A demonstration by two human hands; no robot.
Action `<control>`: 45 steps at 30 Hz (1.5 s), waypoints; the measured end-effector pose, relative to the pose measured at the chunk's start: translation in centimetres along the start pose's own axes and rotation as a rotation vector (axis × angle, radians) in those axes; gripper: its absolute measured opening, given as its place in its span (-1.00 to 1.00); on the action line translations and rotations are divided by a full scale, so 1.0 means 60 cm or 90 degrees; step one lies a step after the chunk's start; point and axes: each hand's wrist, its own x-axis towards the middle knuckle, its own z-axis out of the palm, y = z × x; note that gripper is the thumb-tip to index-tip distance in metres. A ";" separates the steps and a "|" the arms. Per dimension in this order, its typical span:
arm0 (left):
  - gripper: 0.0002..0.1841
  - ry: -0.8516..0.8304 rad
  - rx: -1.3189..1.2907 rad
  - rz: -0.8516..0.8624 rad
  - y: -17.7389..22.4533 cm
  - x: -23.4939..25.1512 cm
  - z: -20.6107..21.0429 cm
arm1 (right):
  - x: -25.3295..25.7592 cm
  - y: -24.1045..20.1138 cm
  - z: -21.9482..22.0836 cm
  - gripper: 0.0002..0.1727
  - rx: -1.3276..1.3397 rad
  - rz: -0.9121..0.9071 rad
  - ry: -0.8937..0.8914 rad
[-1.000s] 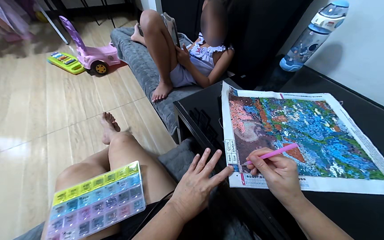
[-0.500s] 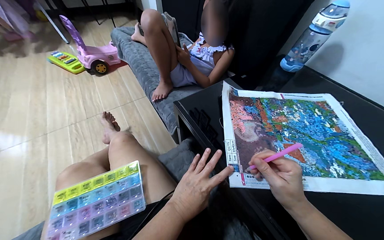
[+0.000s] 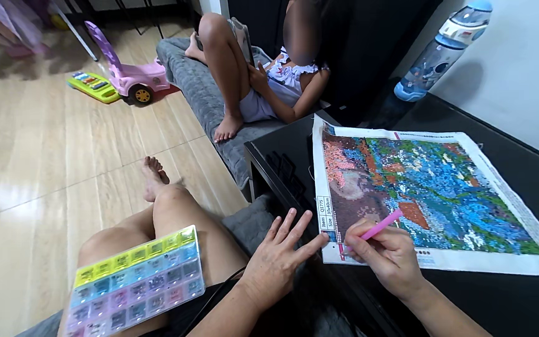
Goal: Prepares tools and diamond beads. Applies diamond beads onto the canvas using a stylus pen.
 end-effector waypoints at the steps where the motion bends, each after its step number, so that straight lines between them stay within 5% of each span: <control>1: -0.08 0.001 0.001 0.000 0.000 0.000 0.000 | 0.000 0.001 0.000 -0.68 0.002 -0.001 -0.003; 45: -0.07 0.001 0.004 0.004 -0.001 0.000 0.000 | 0.000 0.000 -0.002 -0.68 0.004 -0.003 0.004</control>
